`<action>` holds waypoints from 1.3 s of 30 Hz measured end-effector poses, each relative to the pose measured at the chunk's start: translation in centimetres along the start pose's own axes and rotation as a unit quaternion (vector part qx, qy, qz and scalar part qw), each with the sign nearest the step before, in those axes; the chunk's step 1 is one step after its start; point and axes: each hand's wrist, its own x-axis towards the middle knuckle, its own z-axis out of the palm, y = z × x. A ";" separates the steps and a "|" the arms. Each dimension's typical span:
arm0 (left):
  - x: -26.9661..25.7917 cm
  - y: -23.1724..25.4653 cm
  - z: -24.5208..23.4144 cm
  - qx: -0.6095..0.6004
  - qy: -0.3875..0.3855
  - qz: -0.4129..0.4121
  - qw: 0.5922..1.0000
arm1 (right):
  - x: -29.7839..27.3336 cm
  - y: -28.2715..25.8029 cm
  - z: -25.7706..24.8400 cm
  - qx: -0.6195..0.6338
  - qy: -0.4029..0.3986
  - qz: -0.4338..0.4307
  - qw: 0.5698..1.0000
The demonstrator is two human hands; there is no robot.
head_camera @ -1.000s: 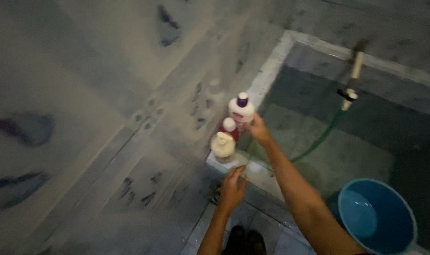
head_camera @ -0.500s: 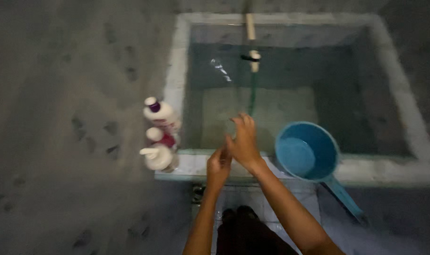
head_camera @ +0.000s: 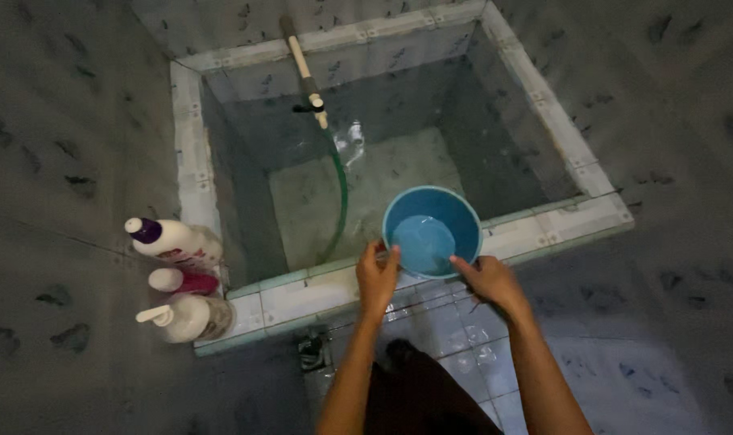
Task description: The person uses a squeegee to push water on the tiled floor, then scoops water from a built-in basin with a blue plastic scoop and pours it onto the floor. They rinse their hands, move bottles of soap and shampoo, and use a green hose to spray water on the floor and basin.
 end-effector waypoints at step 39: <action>27.0 -25.2 4.8 0.239 0.022 -0.256 0.936 | 24.7 3.1 2.7 -0.233 0.221 -0.256 0.912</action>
